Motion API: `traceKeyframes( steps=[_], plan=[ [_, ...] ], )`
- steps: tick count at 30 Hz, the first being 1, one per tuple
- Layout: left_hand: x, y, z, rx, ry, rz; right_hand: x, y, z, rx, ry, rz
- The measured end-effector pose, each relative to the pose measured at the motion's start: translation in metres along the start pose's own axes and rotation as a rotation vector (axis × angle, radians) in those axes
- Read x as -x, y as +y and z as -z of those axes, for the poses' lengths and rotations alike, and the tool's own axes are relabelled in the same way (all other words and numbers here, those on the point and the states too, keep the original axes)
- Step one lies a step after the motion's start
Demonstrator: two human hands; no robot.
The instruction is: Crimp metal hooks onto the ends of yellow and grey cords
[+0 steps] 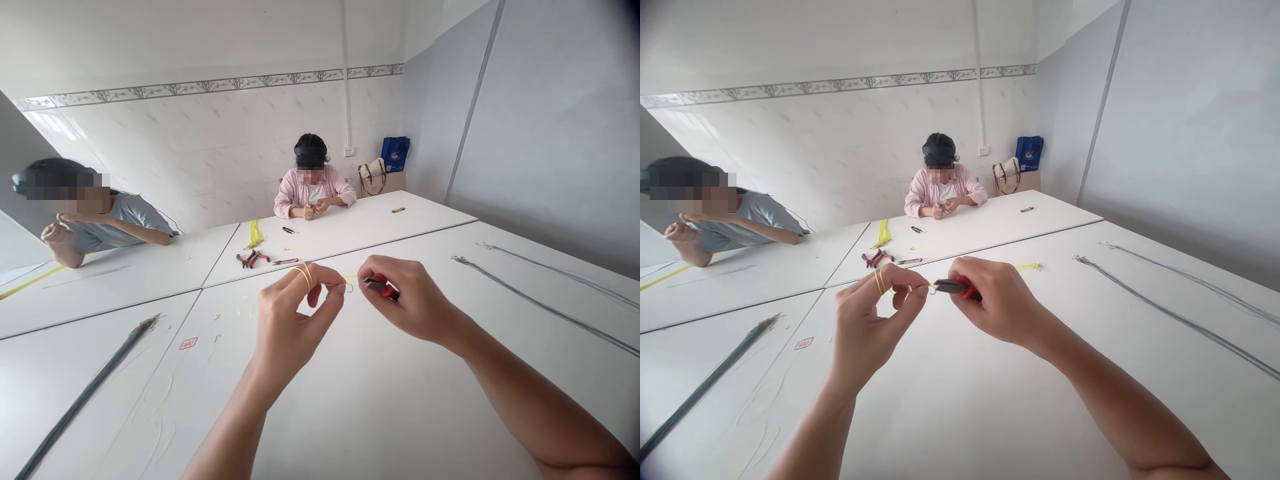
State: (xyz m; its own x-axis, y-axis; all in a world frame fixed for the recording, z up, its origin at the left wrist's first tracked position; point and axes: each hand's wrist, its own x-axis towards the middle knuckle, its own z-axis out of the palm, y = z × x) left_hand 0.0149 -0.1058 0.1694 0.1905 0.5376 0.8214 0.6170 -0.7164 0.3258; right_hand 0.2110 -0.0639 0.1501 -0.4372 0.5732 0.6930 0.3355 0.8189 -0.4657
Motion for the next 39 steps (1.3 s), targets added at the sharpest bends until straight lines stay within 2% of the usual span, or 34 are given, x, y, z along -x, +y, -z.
traceKeyframes(
  steps=[4,9,17,26,39],
  plan=[
    [-0.001,0.001,0.002,-0.068,0.012,-0.047,-0.001,0.007,0.003,0.421,0.074,0.146],
    [-0.001,0.003,0.002,-0.131,0.020,-0.086,-0.002,0.011,0.002,0.594,0.110,0.181],
    [-0.002,0.001,0.004,-0.139,0.004,-0.102,0.001,0.011,0.003,0.590,0.052,0.130],
    [-0.003,0.001,0.006,-0.123,-0.026,-0.102,0.000,0.011,0.003,0.583,0.029,0.139],
    [-0.004,0.001,0.010,-0.122,-0.058,-0.124,-0.001,0.010,0.007,0.549,0.051,0.172]
  ],
)
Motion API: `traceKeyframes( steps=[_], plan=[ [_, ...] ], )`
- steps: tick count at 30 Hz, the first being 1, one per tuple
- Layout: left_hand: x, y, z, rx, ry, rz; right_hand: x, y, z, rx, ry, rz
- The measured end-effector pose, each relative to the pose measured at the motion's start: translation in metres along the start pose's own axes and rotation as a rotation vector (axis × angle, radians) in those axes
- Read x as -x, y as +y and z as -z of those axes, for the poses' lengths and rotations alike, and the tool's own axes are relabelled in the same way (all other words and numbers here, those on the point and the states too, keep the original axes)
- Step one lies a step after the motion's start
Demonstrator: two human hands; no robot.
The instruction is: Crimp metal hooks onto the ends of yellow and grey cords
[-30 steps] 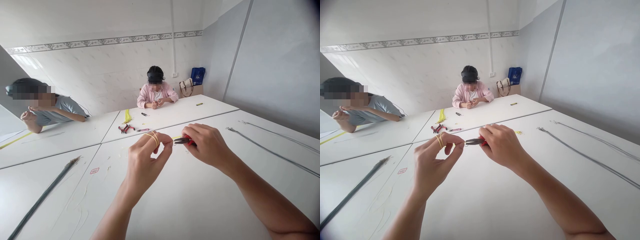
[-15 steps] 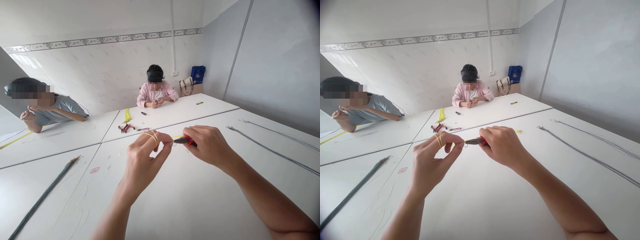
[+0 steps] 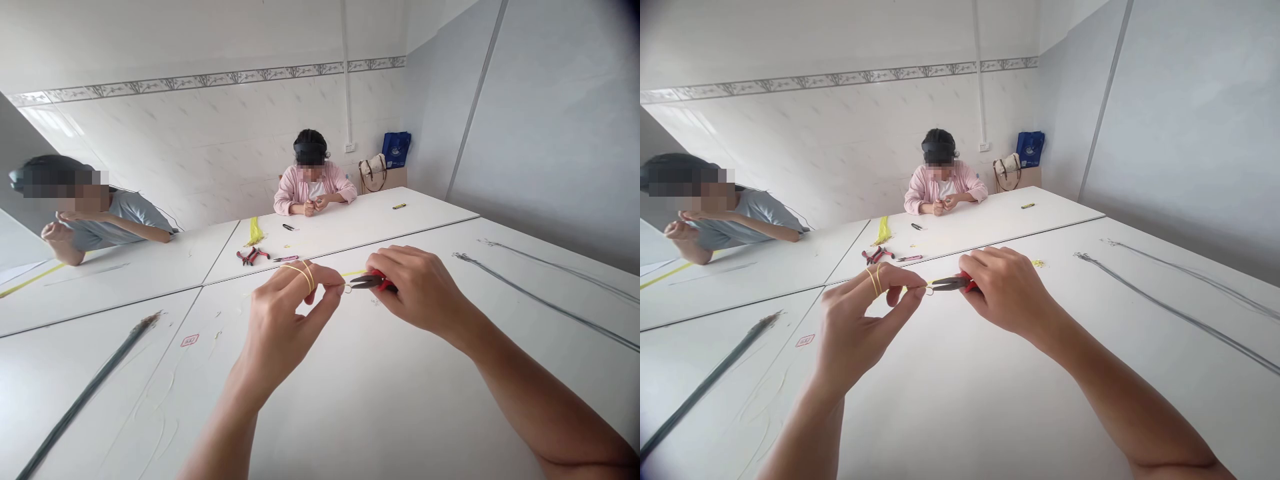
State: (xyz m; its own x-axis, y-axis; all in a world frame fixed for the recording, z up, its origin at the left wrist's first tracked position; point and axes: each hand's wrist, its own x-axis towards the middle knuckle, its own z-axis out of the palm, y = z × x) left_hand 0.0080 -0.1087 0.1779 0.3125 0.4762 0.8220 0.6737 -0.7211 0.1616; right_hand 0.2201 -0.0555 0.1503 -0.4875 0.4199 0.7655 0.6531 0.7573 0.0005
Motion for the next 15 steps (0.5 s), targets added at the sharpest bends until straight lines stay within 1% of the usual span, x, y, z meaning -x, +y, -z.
traceKeyframes(
  steps=[9,15],
  plan=[
    [0.0009,-0.0010,0.0005,-0.006,-0.016,-0.020,0.0014,-0.0014,-0.0001,0.003,-0.004,-0.004],
    [0.0008,-0.0009,0.0010,-0.003,-0.027,-0.017,0.0029,-0.0025,0.0006,-0.017,-0.036,-0.024]
  ],
)
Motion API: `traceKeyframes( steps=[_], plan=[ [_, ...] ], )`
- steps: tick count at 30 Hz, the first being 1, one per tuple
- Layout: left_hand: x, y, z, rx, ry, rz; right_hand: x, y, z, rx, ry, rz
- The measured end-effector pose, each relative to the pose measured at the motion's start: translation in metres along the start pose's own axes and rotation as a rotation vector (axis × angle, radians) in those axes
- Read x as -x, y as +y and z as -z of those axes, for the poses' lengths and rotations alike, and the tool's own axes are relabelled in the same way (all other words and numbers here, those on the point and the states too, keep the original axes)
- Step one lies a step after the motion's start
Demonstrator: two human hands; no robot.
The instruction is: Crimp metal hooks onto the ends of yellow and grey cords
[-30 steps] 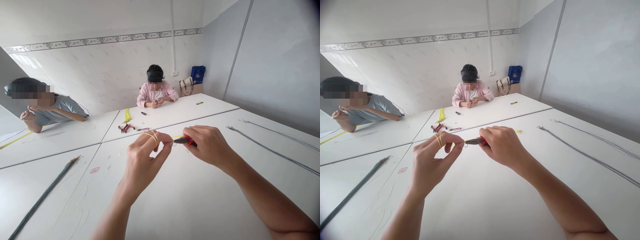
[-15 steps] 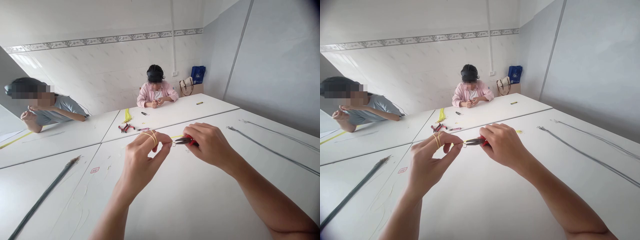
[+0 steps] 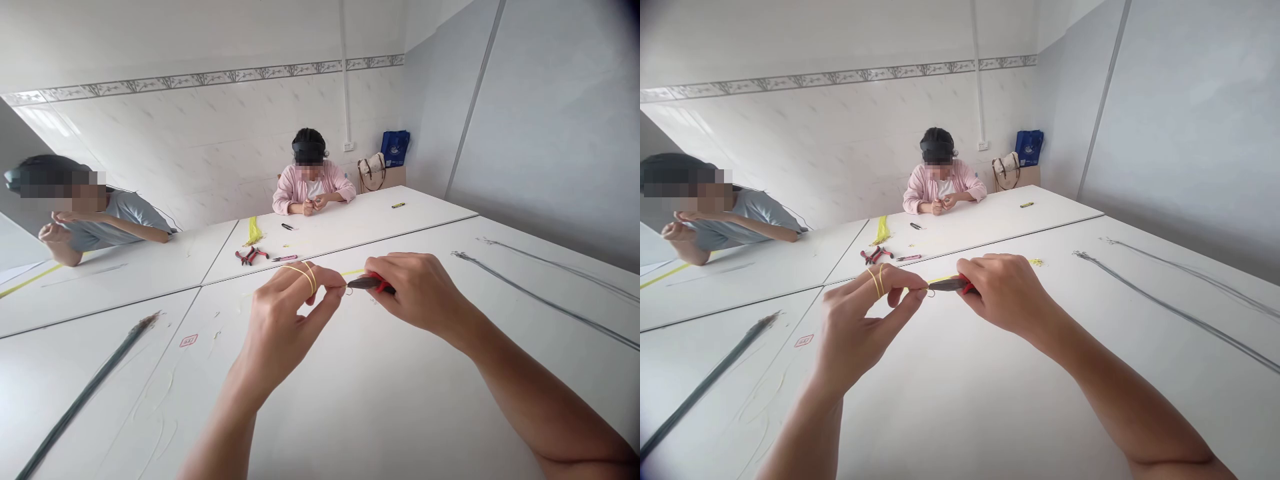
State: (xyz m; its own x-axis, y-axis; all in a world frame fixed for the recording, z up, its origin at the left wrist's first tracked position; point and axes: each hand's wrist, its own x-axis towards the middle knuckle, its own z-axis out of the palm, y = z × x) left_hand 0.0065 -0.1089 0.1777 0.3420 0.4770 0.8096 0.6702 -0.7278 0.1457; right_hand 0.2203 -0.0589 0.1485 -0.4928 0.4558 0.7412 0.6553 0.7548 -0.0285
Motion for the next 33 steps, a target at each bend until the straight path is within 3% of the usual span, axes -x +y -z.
traceKeyframes(
  steps=[20,26,33],
  plan=[
    [0.0027,-0.0042,0.0020,-0.015,-0.010,-0.020,0.0011,-0.0012,0.0018,-0.124,-0.153,-0.074],
    [0.0028,-0.0078,0.0082,-0.044,-0.060,-0.024,0.0007,-0.0017,0.0015,-0.131,-0.112,-0.047],
    [0.0002,-0.0009,0.0075,-0.107,0.016,-0.059,0.0027,-0.0011,-0.0026,-0.058,-0.007,0.040]
  ],
)
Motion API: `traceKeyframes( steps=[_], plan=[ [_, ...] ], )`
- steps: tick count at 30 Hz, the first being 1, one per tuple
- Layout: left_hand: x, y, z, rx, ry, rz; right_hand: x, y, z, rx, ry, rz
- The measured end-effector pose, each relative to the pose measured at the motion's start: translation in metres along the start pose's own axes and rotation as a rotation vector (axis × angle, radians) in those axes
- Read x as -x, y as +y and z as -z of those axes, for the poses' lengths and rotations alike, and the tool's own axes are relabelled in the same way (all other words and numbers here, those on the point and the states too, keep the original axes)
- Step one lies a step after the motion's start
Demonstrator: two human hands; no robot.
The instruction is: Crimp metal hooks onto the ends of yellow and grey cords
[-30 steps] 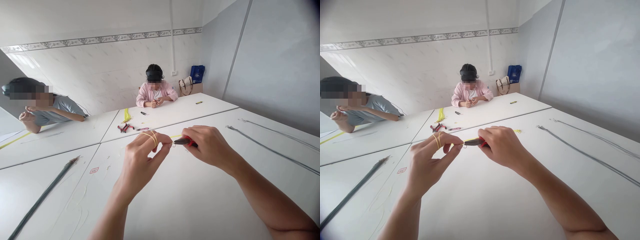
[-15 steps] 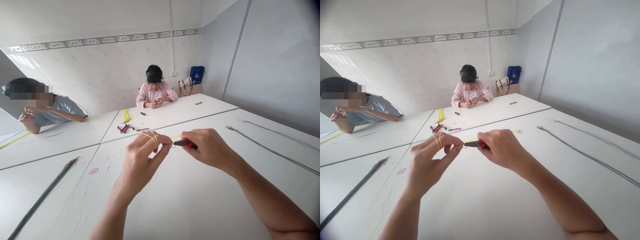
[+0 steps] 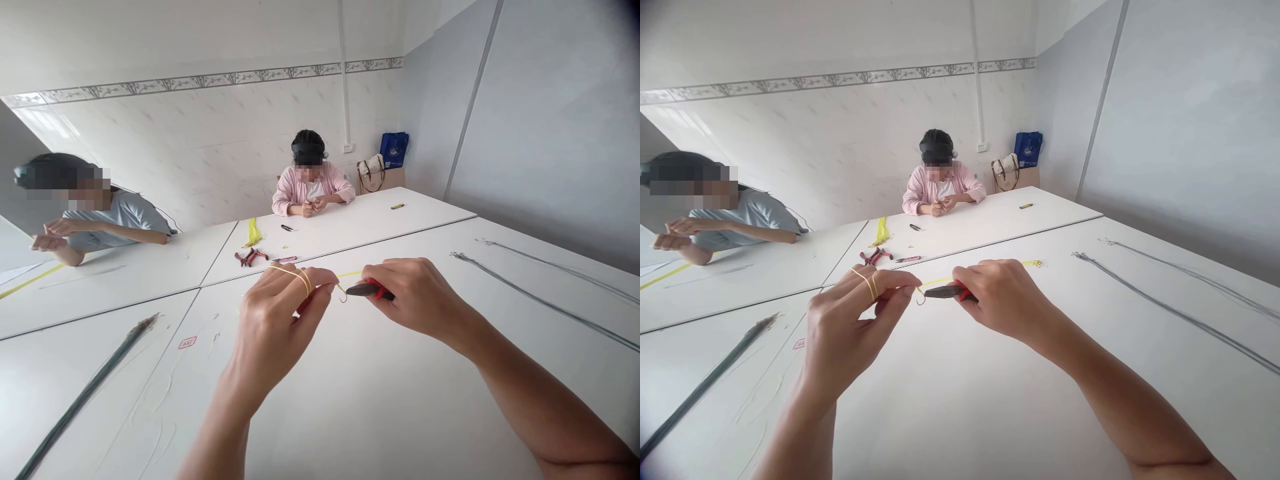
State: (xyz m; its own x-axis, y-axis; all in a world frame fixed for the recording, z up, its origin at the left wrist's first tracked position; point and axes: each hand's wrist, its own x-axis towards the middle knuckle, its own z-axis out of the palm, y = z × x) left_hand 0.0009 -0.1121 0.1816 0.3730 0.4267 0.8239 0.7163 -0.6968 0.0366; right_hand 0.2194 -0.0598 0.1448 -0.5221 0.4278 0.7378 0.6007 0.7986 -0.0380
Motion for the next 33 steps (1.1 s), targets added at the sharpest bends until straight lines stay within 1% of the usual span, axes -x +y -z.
traceKeyframes(
  steps=[6,10,12,14,17,20,23,30,33],
  plan=[
    [0.0024,-0.0008,-0.0049,0.004,0.054,0.002,-0.0010,-0.0005,-0.0008,0.047,0.064,0.048],
    [0.0052,-0.0028,-0.0083,0.005,0.086,0.070,-0.0009,0.0011,-0.0024,0.059,0.070,0.034],
    [0.0054,-0.0042,-0.0086,0.067,0.059,0.144,-0.0004,0.0019,-0.0024,0.058,0.050,0.011],
    [0.0046,-0.0059,-0.0075,0.150,0.006,0.211,-0.0003,0.0019,-0.0015,0.055,0.020,-0.013],
    [0.0027,-0.0079,-0.0051,0.221,-0.029,0.253,-0.0015,0.0005,0.0011,0.004,-0.037,-0.078],
    [0.0017,-0.0080,-0.0033,0.233,-0.016,0.259,-0.0036,-0.0012,0.0039,-0.131,-0.113,-0.153],
    [0.0021,-0.0069,-0.0020,0.220,0.005,0.244,-0.0056,-0.0019,0.0055,-0.211,-0.149,-0.185],
    [0.0024,-0.0039,-0.0014,0.160,0.009,0.215,-0.0064,-0.0043,0.0053,-0.182,-0.176,-0.187],
    [0.0018,-0.0044,-0.0023,0.142,0.023,0.179,-0.0055,-0.0057,0.0057,-0.161,-0.174,-0.188]
  ],
)
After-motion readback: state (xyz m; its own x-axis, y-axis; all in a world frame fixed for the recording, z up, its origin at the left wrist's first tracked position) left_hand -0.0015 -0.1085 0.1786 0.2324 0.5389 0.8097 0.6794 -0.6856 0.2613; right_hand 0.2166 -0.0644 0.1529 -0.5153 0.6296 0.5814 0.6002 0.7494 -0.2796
